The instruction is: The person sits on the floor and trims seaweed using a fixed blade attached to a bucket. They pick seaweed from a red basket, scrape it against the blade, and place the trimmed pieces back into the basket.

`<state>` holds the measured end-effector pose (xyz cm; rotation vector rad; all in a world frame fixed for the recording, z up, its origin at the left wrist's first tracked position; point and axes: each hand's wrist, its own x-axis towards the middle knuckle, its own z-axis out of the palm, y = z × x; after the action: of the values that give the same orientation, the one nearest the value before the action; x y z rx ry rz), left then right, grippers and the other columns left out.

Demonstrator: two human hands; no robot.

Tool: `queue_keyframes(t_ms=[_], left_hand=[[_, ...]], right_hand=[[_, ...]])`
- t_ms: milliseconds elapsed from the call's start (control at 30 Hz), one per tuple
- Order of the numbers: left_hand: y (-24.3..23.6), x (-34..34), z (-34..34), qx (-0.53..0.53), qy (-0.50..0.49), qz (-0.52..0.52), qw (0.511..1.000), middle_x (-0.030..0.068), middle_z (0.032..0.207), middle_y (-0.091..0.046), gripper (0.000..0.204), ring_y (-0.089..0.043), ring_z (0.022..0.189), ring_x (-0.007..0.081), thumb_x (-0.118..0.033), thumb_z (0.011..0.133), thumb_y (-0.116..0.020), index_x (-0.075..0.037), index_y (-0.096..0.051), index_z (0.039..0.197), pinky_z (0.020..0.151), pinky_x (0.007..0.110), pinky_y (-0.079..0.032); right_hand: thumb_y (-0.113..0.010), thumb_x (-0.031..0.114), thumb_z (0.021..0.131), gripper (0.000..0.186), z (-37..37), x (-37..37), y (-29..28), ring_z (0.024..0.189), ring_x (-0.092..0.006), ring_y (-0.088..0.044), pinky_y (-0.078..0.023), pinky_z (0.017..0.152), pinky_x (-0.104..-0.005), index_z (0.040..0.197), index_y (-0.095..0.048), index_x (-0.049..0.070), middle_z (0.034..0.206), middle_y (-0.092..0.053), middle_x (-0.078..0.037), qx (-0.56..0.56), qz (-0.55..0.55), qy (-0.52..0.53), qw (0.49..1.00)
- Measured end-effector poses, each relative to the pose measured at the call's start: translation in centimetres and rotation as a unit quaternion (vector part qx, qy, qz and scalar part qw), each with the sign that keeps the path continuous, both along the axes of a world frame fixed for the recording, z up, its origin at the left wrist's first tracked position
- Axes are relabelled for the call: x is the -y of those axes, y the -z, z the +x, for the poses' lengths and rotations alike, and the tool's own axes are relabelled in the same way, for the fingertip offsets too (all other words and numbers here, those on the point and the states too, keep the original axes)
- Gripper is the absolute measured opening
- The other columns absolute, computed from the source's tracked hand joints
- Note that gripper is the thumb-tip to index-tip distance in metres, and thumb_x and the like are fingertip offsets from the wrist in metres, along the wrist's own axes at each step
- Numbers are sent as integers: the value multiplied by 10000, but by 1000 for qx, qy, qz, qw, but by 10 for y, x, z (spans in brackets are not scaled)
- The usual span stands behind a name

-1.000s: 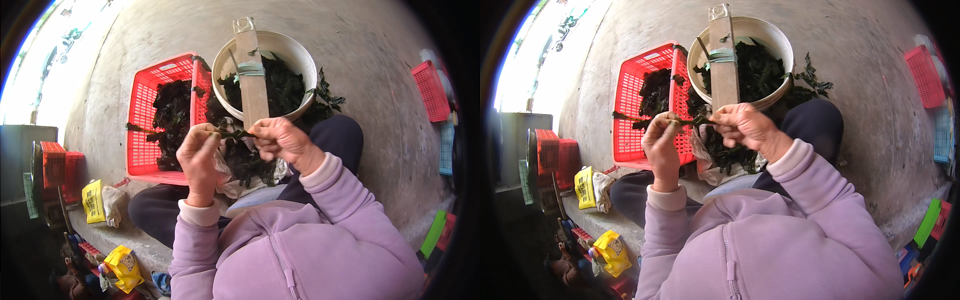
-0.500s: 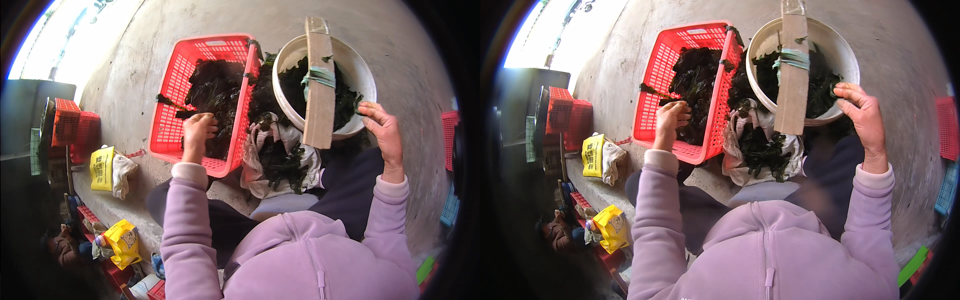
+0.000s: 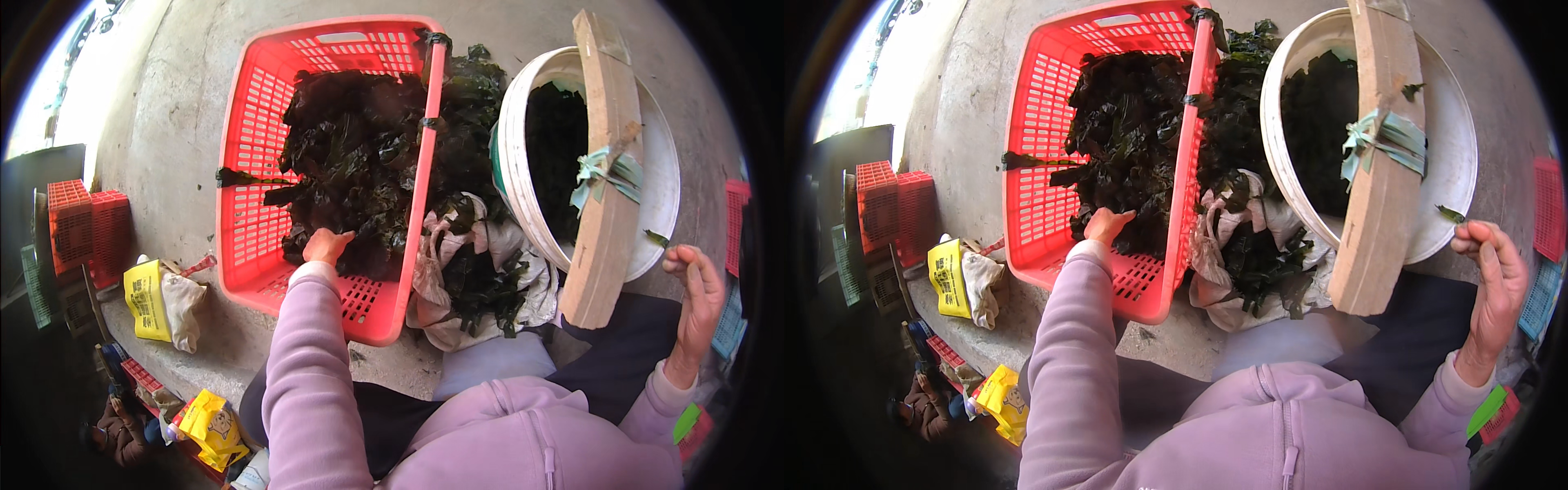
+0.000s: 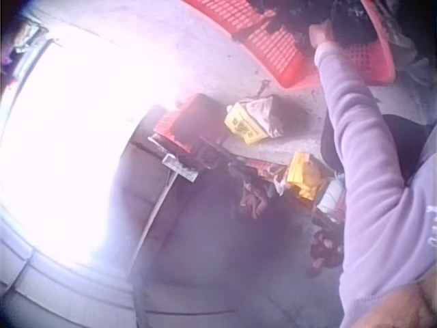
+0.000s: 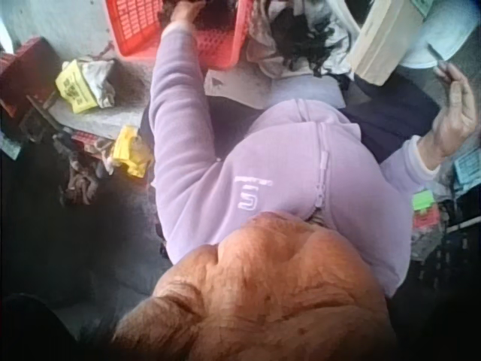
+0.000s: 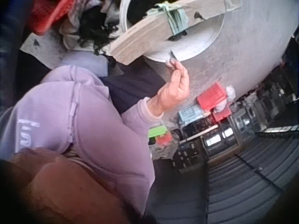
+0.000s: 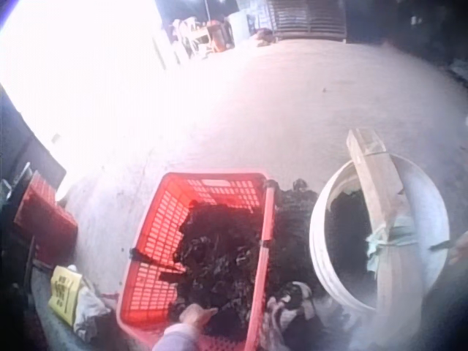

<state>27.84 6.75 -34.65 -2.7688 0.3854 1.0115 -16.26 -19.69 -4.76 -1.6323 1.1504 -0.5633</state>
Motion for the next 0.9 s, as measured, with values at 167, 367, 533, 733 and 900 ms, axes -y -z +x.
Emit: queue_keyframes(t_ms=[167,367,533,733,900], left_hand=[[45,-11,3,54,-115,-90,988,248,944,-644,293,-615,948,389,-198,719,-609,29,-683,890,810,421,-493],[55,-29,27,-63,-480,-341,805,121,769,-636,171,-628,730,280,-82,707,-602,25,-636,835,669,391,-496],[-18,-17,26,-259,-555,-551,567,92,967,-640,249,-625,864,240,-123,816,-551,-10,-583,1036,734,392,-539],[-152,12,22,-335,-411,-658,535,115,879,-681,214,-661,747,221,-182,876,-597,7,-640,965,719,334,-555],[-233,7,-8,-266,-352,-664,604,112,880,-657,155,-649,783,208,22,795,-599,0,-599,949,727,322,-544]], right_hand=[[-461,145,955,260,1,1,-2,903,-175,-585,-450,836,-291,1072,-582,-53,1017,-599,-128,5,16,-25,1000],[-464,171,953,276,-2,-8,-13,913,-192,-585,-462,831,-298,1086,-572,-46,1050,-573,-145,124,47,-20,991],[-531,210,918,292,2,-24,-29,867,-200,-600,-491,774,-288,1044,-596,-45,991,-580,-157,165,63,-87,980],[-528,152,903,250,8,-45,-42,794,-199,-619,-498,751,-287,991,-611,-67,901,-632,-158,210,50,-116,969],[-562,91,869,203,39,-63,-39,752,-143,-623,-504,717,-263,963,-635,-73,859,-659,-126,141,87,-138,976]])
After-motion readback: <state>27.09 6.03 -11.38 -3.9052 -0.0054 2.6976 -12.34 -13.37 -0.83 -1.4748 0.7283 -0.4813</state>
